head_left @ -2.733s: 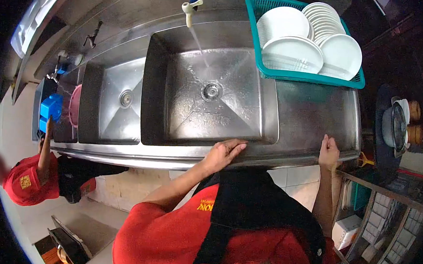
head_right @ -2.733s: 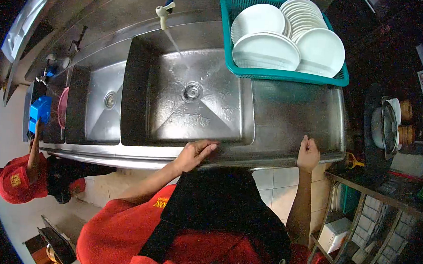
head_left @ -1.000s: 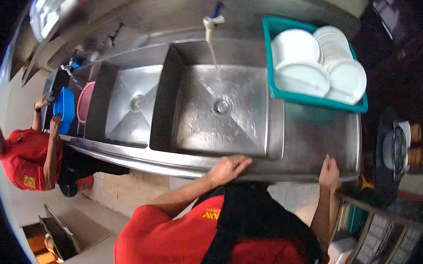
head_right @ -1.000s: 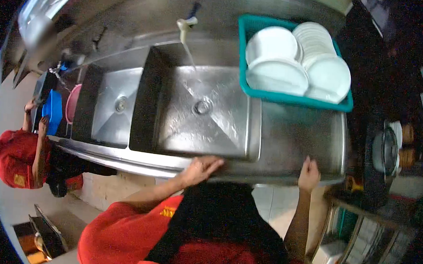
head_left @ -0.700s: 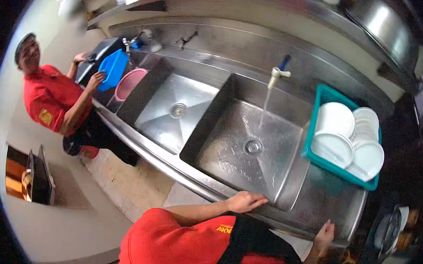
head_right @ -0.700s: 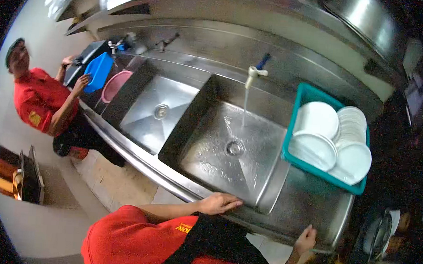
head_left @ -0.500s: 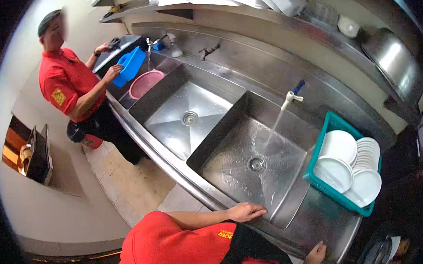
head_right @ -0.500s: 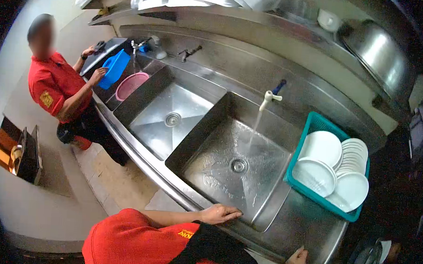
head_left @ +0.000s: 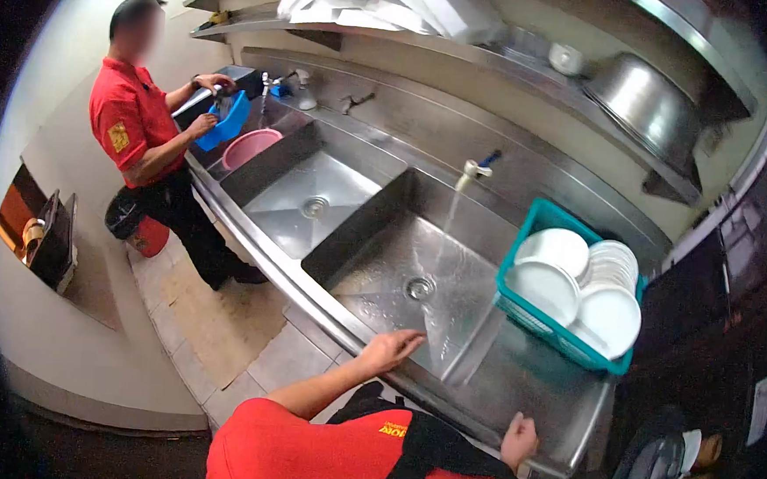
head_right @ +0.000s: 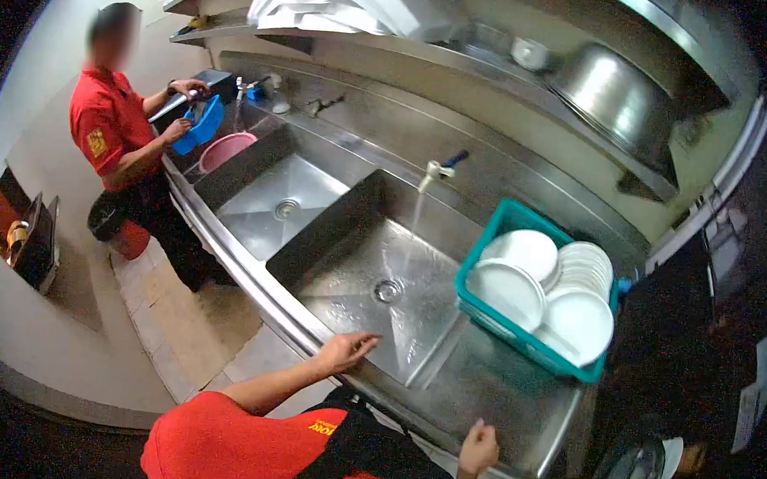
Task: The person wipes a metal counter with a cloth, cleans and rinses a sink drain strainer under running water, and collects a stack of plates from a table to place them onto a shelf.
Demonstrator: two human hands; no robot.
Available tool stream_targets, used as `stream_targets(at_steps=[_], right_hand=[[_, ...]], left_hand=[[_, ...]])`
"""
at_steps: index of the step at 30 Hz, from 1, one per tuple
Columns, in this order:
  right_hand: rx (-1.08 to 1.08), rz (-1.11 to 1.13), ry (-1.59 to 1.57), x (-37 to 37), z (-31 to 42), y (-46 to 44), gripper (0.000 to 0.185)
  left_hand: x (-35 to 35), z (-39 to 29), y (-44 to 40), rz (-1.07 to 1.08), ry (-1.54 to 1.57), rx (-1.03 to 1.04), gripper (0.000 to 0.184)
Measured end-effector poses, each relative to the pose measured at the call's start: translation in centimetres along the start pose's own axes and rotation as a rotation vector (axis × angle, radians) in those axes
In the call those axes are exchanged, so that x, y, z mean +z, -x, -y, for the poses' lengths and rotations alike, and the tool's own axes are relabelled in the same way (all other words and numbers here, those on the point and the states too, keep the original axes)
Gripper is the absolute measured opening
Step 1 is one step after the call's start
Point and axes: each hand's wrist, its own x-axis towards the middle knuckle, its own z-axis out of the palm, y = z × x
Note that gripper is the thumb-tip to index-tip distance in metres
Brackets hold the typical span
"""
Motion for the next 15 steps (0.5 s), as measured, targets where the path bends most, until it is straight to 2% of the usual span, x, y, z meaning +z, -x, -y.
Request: stream_targets(at_steps=[2, 4, 6, 10, 15], right_hand=[[-0.033, 0.092, -0.135, -0.5, -0.2, -0.2, 0.035], [-0.095, 0.155, -0.121, -1.2, -0.9, -0.5, 0.034], [-0.089, 0.218, -0.229, -2.3, -0.8, -0.7, 0.032], [-0.079, 0.348, -0.413, -1.0, -3.9, -0.8, 0.033], [-0.103, 0.330, -0.388, -1.9, -2.6, -0.5, 0.031]], left_hand=[[2.6, 0.6, 1.0, -0.097, 0.013, -0.057, 0.032], [3.3, -1.0, 1.6, -0.017, -0.160, -0.218, 0.031], [3.5, -1.7, 1.8, -0.126, -0.276, -0.153, 0.030], [3.3, -3.2, 1.8, -0.151, -0.196, -0.178, 0.030], [3.8, -2.3, 1.9, -0.230, -0.234, -0.169, 0.030]])
